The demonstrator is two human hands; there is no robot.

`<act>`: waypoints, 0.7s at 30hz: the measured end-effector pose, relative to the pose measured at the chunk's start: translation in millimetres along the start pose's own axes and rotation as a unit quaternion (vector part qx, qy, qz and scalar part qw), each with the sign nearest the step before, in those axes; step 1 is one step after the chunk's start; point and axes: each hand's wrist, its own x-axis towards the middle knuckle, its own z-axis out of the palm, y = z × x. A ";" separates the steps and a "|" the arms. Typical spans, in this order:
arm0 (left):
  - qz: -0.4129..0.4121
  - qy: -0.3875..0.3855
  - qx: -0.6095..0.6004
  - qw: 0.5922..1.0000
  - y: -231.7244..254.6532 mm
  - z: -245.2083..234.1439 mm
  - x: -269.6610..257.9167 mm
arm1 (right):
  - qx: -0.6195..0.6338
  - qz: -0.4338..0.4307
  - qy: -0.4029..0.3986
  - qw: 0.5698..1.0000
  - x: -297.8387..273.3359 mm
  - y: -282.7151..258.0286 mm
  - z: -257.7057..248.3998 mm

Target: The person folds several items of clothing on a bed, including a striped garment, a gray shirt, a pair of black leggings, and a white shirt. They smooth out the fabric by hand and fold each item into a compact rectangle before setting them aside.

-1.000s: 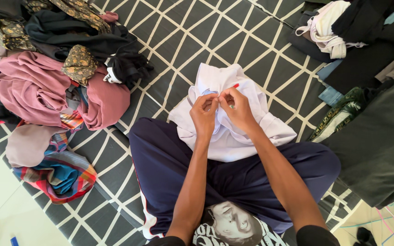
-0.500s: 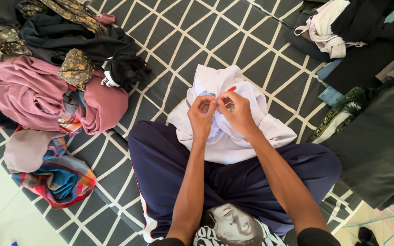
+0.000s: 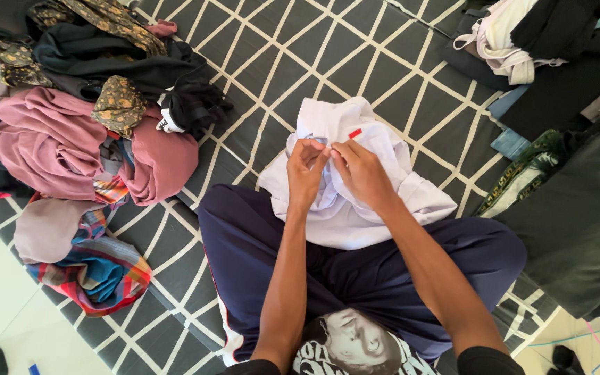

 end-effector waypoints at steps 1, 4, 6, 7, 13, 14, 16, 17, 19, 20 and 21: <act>0.008 -0.004 0.017 1.000 -1.7 -0.7 1.6 | 0.008 0.000 -0.006 1.000 0.7 4.2 0.5; 0.000 -0.011 0.016 1.000 -7.5 1.8 1.8 | 0.158 0.231 0.002 0.960 4.3 14.9 14.0; -0.016 -0.009 -0.026 0.999 -9.0 7.4 2.0 | 0.115 0.204 0.051 0.971 -1.8 15.6 19.6; -0.027 -0.007 -0.060 0.998 -9.6 12.3 3.5 | 0.091 0.192 0.075 0.974 -5.0 15.1 20.8; -0.039 0.018 -0.082 0.996 -9.7 13.5 -3.3 | -0.050 0.136 0.096 0.985 -5.5 7.0 10.1; -0.015 0.018 -0.040 0.999 -13.0 11.2 -4.9 | -0.046 0.147 0.079 0.985 -5.6 6.7 11.3; 0.013 0.053 0.095 0.994 -20.8 7.0 -12.0 | -0.035 0.170 0.042 0.984 -11.4 11.0 20.5; 0.025 0.069 0.162 0.984 -24.8 6.4 -15.3 | -0.022 0.178 0.036 0.983 -14.3 18.6 26.1; 0.043 0.053 0.193 0.979 -29.3 6.1 -16.7 | 0.006 0.191 0.024 0.981 -16.0 39.6 38.3; 0.054 0.045 0.209 0.975 -29.4 6.4 -16.2 | 0.019 0.212 0.021 0.977 -19.2 49.4 41.6; 0.048 0.037 0.229 0.972 -29.1 7.9 -16.8 | 0.033 0.231 0.016 0.972 -22.4 59.0 42.6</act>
